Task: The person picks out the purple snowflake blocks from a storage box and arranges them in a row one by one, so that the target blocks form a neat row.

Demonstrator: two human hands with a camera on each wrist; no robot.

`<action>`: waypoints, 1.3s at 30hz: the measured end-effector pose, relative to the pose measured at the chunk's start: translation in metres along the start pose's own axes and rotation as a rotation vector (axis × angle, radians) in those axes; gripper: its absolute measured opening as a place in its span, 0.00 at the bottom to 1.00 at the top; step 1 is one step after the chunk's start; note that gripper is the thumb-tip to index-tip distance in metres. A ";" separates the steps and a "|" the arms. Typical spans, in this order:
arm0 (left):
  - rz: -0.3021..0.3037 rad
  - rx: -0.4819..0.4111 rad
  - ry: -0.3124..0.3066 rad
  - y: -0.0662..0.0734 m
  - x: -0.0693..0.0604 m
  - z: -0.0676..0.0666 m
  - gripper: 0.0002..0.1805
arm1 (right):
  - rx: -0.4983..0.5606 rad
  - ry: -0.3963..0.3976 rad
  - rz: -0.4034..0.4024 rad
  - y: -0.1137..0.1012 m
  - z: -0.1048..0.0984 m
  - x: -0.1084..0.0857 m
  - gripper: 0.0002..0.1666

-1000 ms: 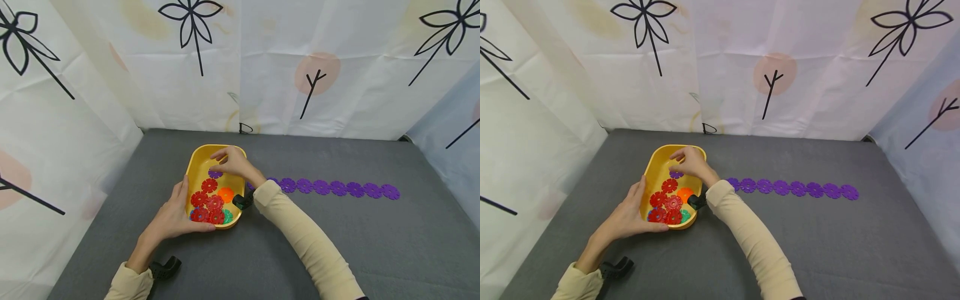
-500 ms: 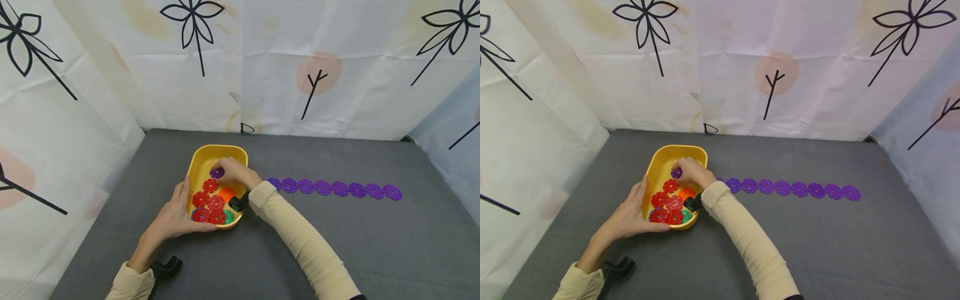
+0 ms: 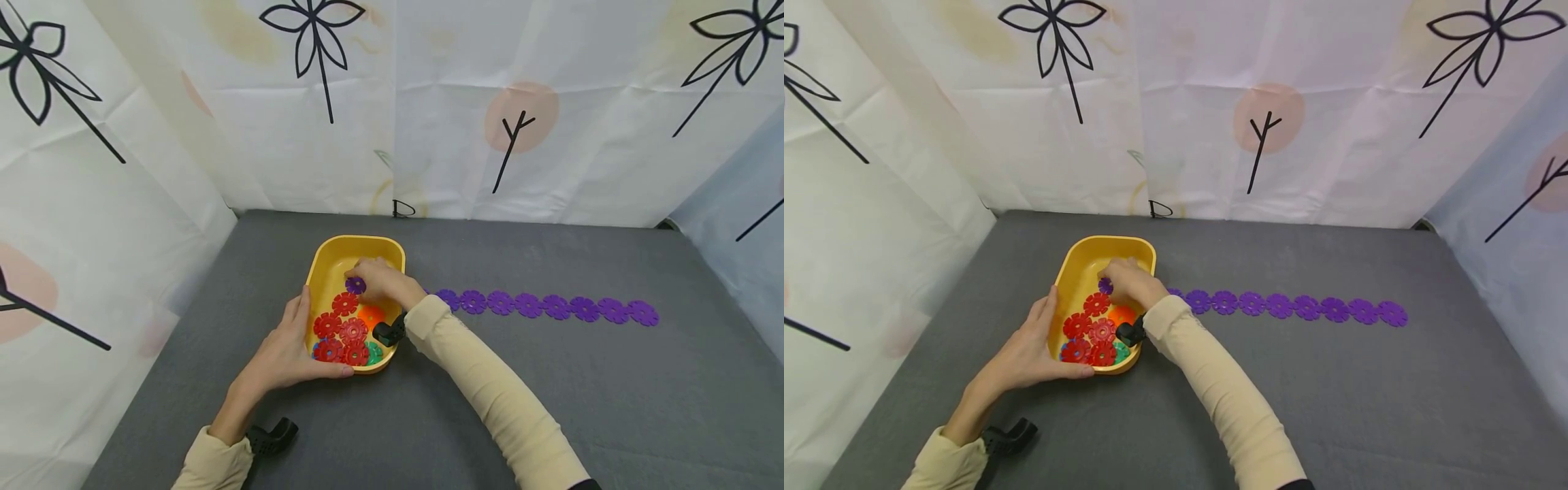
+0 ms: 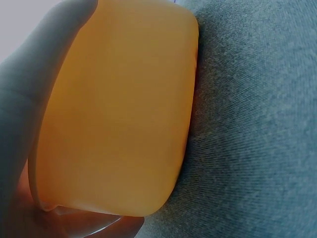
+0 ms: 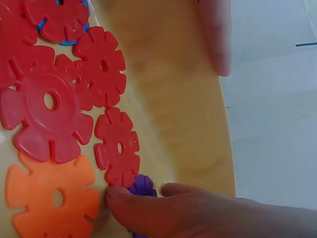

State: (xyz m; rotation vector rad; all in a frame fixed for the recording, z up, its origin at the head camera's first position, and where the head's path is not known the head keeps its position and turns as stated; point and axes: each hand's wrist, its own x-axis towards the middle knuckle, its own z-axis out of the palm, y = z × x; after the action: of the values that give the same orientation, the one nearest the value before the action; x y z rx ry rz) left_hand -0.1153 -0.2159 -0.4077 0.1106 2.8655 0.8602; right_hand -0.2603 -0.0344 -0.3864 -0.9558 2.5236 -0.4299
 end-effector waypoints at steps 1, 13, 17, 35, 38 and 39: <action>0.000 -0.001 0.001 0.000 0.000 0.000 0.80 | -0.002 -0.009 0.004 -0.001 0.000 0.000 0.31; -0.005 0.013 -0.005 -0.001 0.000 -0.001 0.81 | 0.089 0.051 0.121 -0.002 0.001 -0.002 0.29; -0.006 0.011 -0.010 -0.001 0.000 -0.002 0.81 | 0.090 0.056 0.149 -0.003 0.001 -0.004 0.25; -0.012 -0.007 -0.008 0.000 0.000 0.001 0.80 | 0.135 0.065 0.218 -0.003 0.002 -0.004 0.26; -0.003 -0.006 -0.005 0.000 0.000 0.000 0.80 | 0.161 0.070 0.196 -0.002 0.003 -0.003 0.26; -0.002 -0.004 -0.003 0.000 0.000 0.000 0.80 | 0.173 0.077 0.187 -0.001 0.003 -0.003 0.26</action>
State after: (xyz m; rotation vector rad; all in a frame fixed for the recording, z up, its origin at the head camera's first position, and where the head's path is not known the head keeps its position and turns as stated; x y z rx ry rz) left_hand -0.1153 -0.2158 -0.4080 0.1086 2.8600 0.8652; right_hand -0.2560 -0.0333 -0.3875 -0.6448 2.5648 -0.6252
